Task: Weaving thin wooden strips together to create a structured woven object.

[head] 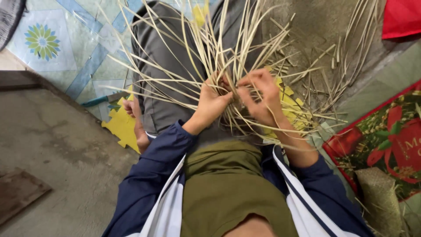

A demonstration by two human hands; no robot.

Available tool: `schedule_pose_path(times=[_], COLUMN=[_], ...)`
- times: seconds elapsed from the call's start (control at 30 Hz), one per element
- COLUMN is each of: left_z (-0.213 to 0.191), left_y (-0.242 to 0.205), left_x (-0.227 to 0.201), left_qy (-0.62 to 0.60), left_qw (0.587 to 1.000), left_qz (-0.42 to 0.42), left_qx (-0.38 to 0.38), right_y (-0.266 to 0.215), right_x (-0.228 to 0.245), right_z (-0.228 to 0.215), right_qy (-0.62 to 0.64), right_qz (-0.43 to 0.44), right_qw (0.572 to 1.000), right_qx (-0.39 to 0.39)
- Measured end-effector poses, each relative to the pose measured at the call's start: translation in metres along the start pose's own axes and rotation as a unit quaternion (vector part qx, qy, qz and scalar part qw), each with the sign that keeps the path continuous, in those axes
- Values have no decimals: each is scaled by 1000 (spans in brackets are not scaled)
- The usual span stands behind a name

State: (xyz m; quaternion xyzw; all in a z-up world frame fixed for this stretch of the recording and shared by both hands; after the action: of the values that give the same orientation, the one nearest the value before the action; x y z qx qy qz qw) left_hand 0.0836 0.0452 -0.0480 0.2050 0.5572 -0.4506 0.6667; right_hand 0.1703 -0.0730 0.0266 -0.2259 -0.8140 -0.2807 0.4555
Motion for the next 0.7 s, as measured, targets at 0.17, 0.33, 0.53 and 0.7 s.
schedule_pose_path(times=[0.17,0.33,0.53,0.7], left_z=[3,-2,3,21], left_y=[3,28,128,172], left_x=[5,0,-49,-134], left_qy=[-46,-56,19,80], left_qw=[997,997,991,974], left_qz=[-61,-47,121,209], left_qx=[7,-9,52,47], right_y=[-4,10,-65,-244], right_x=[14,13,-125,-202], right_z=[16,-26,-284,-443], right_qy=[-74,292,558,336], right_qz=[-36,141,0,78], right_qw=[996,945,820,774], right_qx=[39,42,-128,-531])
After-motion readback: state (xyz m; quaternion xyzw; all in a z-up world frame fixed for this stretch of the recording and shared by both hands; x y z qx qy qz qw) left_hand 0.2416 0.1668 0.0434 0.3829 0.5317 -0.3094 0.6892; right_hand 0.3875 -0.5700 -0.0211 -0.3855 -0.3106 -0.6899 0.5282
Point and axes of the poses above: each hand's wrist, its own y-axis towards the middle knuckle, its own z-axis out of the palm, x = y × z, the point moved 10 cm from there along y, towards the middle knuckle, and after that the axes turned 3 degrees about x, right-handed, at the moved point
